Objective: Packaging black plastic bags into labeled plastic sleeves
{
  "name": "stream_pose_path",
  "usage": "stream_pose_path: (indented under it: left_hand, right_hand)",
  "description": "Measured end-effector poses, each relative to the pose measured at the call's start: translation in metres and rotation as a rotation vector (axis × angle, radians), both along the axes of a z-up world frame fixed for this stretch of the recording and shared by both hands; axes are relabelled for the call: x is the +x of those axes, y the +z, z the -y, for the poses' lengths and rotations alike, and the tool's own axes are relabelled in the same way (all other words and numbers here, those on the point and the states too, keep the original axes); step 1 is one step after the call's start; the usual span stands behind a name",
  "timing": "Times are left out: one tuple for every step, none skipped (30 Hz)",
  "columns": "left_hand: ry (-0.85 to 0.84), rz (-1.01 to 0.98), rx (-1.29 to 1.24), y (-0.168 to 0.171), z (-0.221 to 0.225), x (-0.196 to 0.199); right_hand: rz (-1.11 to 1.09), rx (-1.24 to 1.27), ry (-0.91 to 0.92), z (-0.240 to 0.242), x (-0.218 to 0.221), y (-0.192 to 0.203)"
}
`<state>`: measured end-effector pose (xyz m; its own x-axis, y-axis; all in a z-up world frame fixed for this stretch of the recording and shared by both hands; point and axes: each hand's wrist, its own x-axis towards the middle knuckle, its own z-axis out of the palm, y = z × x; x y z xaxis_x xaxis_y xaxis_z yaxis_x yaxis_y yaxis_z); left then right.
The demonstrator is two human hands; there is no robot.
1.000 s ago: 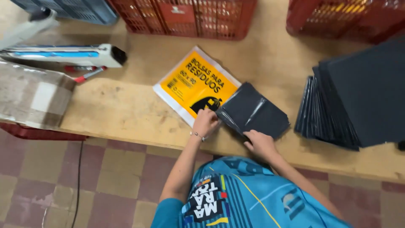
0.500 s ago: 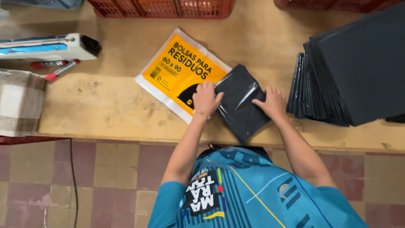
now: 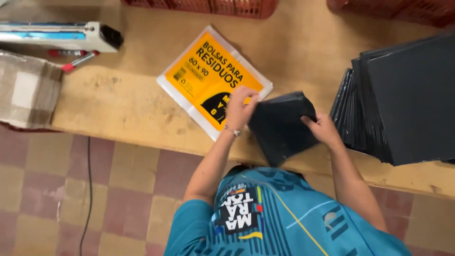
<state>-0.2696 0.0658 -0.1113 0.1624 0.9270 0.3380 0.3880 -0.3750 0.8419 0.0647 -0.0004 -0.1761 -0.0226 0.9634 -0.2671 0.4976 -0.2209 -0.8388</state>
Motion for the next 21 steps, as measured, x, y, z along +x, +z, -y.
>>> stream_pose_path:
  left_hand:
    - [0.119,-0.116,-0.005,0.001,-0.010,-0.014]
    - [0.125,-0.123,-0.003,-0.011,-0.004,-0.024]
    - [0.055,-0.391,-0.175,-0.022,-0.002,-0.033]
    - [-0.015,-0.656,-0.352,-0.034,0.000,-0.044]
    - [-0.002,-0.662,-0.361,-0.029,0.004,-0.044]
    - [-0.032,-0.756,-0.402,-0.025,0.009,-0.045]
    - [-0.066,-0.850,-0.445,-0.021,0.013,-0.045]
    - [-0.057,-0.857,-0.457,-0.034,0.009,-0.046]
    - [-0.023,-0.819,-0.463,-0.047,0.006,-0.044]
    - [0.011,-0.781,-0.468,-0.061,0.003,-0.043]
    - [0.026,-0.784,-0.474,-0.060,0.002,-0.044]
    - [0.012,-0.720,-0.498,-0.059,0.002,-0.045]
    - [-0.003,-0.660,-0.508,-0.057,-0.006,-0.047]
    - [0.009,-0.666,-0.503,-0.055,-0.010,-0.048]
    - [0.022,-0.617,-0.548,-0.055,-0.008,-0.048]
    - [0.034,-0.567,-0.592,-0.054,-0.006,-0.049]
    - [0.041,-0.569,-0.593,-0.057,-0.004,-0.050]
    - [0.039,-0.622,-0.606,-0.061,-0.003,-0.051]
    - [0.029,-0.676,-0.612,-0.064,-0.007,-0.051]
    - [0.030,-0.680,-0.606,-0.056,-0.013,-0.050]
    - [0.037,-0.702,-0.597,-0.050,-0.011,-0.047]
  right_hand:
    - [-0.035,-0.005,-0.024,-0.007,0.003,0.004]
    - [-0.043,-0.002,-0.019,0.001,0.004,0.006]
    - [-0.078,-0.031,-0.082,0.005,0.005,0.009]
    - [-0.114,-0.061,-0.145,0.009,0.006,0.011]
    - [-0.122,-0.068,-0.132,0.010,0.008,0.008]
    - [-0.148,-0.105,-0.126,0.011,0.011,0.003]
    - [-0.174,-0.146,-0.123,0.013,0.013,-0.001]
    - [-0.183,-0.154,-0.112,0.011,0.004,0.016]
    - [-0.258,-0.158,-0.100,0.012,-0.003,0.033]
    - [-0.333,-0.162,-0.089,0.014,-0.010,0.051]
    - [-0.338,-0.166,-0.074,0.016,-0.006,0.032]
    - [-0.407,-0.189,-0.098,0.019,-0.004,0.013]
    - [-0.479,-0.204,-0.126,0.016,-0.003,-0.007]
    - [-0.488,-0.198,-0.115,0.012,-0.007,-0.008]
    - [-0.548,-0.247,-0.130,0.015,-0.011,-0.008]
    - [-0.608,-0.297,-0.145,0.018,-0.015,-0.008]
    - [-0.611,-0.298,-0.138,0.021,-0.015,-0.013]
    - [-0.603,-0.313,-0.124,0.024,-0.016,-0.019]
    - [-0.596,-0.322,-0.117,0.024,-0.018,-0.025]
    - [-0.600,-0.316,-0.117,0.018,-0.019,-0.026]
    - [-0.585,-0.288,-0.088,0.021,-0.018,-0.026]
